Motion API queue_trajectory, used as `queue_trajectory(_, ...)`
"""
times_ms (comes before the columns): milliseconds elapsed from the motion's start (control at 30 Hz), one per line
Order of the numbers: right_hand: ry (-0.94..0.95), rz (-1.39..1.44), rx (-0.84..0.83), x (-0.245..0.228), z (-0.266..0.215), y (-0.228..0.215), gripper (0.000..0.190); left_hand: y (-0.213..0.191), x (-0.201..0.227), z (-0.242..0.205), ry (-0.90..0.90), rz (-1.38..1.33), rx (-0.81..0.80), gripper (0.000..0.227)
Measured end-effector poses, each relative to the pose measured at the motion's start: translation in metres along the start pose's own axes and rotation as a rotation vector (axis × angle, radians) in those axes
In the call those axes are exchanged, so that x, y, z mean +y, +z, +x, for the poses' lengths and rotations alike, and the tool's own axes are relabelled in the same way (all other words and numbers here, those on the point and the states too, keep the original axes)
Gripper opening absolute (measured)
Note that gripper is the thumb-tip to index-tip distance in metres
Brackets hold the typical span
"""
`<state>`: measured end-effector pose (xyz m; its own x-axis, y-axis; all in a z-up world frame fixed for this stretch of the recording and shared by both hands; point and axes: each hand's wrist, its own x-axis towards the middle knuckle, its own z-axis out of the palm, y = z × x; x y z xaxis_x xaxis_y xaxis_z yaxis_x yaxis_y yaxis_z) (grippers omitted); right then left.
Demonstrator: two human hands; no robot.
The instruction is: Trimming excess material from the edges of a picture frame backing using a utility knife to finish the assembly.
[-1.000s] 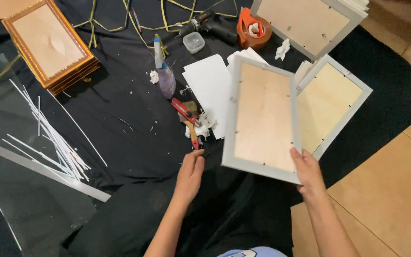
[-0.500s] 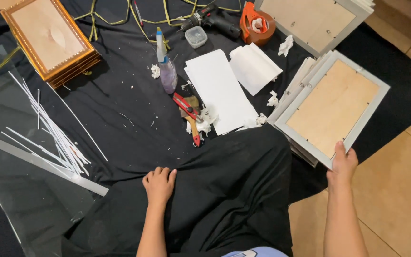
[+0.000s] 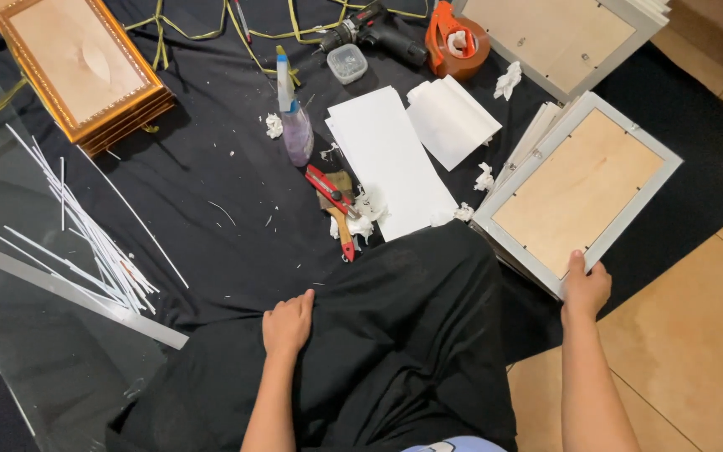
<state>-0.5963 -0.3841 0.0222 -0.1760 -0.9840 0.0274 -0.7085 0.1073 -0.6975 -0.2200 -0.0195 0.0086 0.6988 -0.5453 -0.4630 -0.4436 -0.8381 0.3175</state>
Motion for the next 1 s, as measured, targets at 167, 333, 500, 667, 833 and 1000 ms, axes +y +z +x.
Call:
queue_trajectory(167, -0.016, -0.164, -0.102, 0.016, 0.014, 0.003, 0.047, -0.007, 0.001, -0.006, 0.034, -0.009, 0.060, 0.054)
queue_trajectory(333, -0.008, -0.420, -0.139, 0.055, 0.056, 0.009, 0.059, -0.019, 0.001, -0.004, 0.023, 0.000, -0.108, 0.073)
queue_trajectory(500, 0.039, -0.359, -0.263, 0.037, 0.053, -0.004, 0.054, -0.018, 0.003, -0.007, 0.012, -0.071, 0.126, 0.051)
queue_trajectory(667, 0.215, -0.180, -0.297, 0.021, 0.037, -0.009, 0.049, -0.006, 0.000, 0.003, 0.033, -0.035, 0.135, 0.049)
queue_trajectory(833, 0.230, -0.246, -0.253, 0.006, 0.019, -0.005, 0.051, 0.004, -0.003, 0.007, 0.032, -0.004, 0.137, 0.044)
queue_trajectory(1000, 0.252, -0.216, -0.246, 0.012, 0.022, 0.003, 0.056, 0.014, -0.006, 0.010, 0.057, 0.027, 0.195, 0.042)
